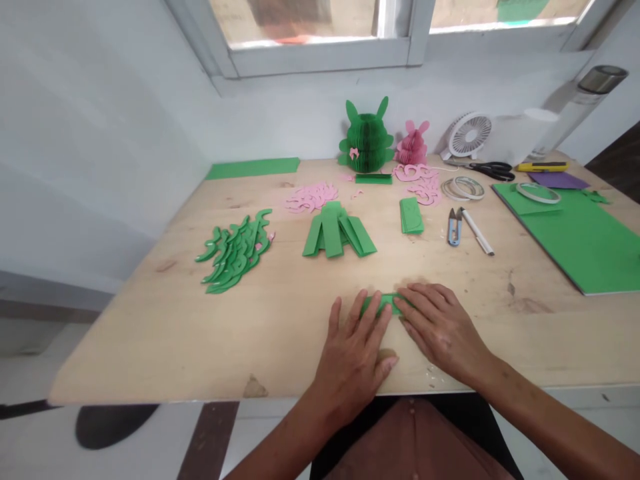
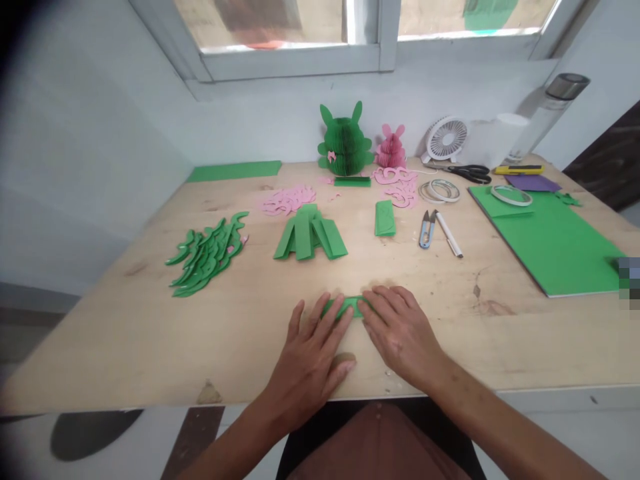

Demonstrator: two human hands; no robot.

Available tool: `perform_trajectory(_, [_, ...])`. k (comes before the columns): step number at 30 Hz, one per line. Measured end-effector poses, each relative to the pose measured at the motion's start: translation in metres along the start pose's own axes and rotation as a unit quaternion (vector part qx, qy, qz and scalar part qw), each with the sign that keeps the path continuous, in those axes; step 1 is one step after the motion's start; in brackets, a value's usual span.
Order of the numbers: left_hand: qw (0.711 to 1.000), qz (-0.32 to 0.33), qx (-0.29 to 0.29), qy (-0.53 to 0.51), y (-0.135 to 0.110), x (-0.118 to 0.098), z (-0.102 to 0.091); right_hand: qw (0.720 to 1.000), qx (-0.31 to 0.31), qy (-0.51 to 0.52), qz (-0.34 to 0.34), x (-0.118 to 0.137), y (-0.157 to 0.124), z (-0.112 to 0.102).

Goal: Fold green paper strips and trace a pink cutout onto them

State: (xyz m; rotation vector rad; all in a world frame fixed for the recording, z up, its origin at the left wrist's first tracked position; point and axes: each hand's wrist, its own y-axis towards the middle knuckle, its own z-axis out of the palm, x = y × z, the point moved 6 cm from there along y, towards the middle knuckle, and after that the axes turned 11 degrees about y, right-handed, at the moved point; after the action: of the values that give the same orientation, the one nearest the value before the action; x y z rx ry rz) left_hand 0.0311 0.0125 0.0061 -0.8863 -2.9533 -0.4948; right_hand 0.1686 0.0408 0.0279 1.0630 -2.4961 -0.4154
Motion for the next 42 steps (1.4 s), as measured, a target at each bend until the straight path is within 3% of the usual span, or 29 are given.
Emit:
perform_trajectory(6, [1.000,0.008,-0.012,0.002,-0.0042,-0.0024,-0.0071,1.000,0.003,-0.001,0.003,-0.0026,0.0006,0.0027])
perform_trajectory(20, [0.998,-0.006,0.051,-0.030,-0.0044,-0.0017,-0.0041,0.999,0.040,0.003,0.020,-0.0065,0.0025,0.0055])
perform_trajectory(42, [0.997,-0.025,0.056,-0.038,-0.0064,-0.0006,-0.0046,0.998,0.056,-0.004,0.020,-0.0107,0.0010,0.0088])
